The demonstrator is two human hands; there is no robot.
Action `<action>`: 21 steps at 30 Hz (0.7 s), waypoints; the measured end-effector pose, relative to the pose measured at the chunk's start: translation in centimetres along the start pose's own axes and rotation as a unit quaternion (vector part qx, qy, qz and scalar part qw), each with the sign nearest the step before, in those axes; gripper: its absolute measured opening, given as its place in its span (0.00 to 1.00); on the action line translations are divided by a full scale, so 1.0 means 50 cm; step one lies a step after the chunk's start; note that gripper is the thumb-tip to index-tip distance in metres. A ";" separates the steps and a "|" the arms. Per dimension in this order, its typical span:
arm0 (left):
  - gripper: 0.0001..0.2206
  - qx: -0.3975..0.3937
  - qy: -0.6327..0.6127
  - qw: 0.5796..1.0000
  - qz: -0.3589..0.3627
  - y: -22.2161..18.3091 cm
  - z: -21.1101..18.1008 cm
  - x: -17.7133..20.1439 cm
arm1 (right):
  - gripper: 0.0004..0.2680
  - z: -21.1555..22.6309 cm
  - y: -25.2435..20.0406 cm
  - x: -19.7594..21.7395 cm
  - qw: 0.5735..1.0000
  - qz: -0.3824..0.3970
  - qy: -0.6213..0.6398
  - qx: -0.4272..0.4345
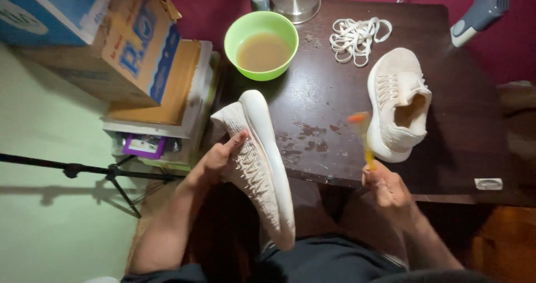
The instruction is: Cleaning the soles and sides of white sneakers using a toothbrush and cleaning solution
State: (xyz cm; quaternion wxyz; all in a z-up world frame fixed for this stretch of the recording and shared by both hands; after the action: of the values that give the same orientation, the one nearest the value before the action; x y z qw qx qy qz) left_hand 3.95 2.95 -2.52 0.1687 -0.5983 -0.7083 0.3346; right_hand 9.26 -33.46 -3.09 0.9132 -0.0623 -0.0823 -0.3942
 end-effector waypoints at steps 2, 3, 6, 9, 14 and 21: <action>0.33 0.028 0.074 0.997 0.000 0.000 -0.009 -0.004 | 0.03 0.034 0.005 0.015 0.977 0.052 -0.171 -0.117; 0.36 0.055 0.152 0.987 -0.003 -0.001 -0.013 -0.004 | 0.12 0.043 0.004 0.024 0.911 0.102 -0.330 -0.225; 0.32 -0.057 0.248 0.967 0.006 -0.010 0.001 0.021 | 0.15 0.108 0.047 -0.009 0.951 0.100 -0.275 0.099; 0.44 -0.030 0.422 0.906 0.023 -0.036 -0.020 -0.009 | 0.16 0.074 0.091 -0.033 0.906 0.162 -0.369 0.133; 0.50 0.043 0.464 0.883 0.056 0.016 -0.007 -0.002 | 0.16 0.021 0.152 -0.018 0.873 0.099 -0.455 0.143; 0.40 -0.054 0.433 0.896 0.084 0.047 0.007 0.026 | 0.14 0.007 0.175 -0.019 0.895 0.082 -0.423 0.114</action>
State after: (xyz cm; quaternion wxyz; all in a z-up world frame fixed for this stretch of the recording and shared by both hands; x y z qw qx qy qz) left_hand 5.18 4.27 -4.59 0.3977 -0.7492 -0.5294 0.0160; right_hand 14.97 -26.76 -3.37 0.8223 -0.1249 -0.4997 -0.2419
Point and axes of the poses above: each hand's wrist, its own y-axis towards the middle knuckle, its own x-axis out of the back of the hand, z = x × y, the point moved 4 cm from there along y, towards the middle knuckle, and after that the axes turned 10 degrees about z, right-handed, at the moved point
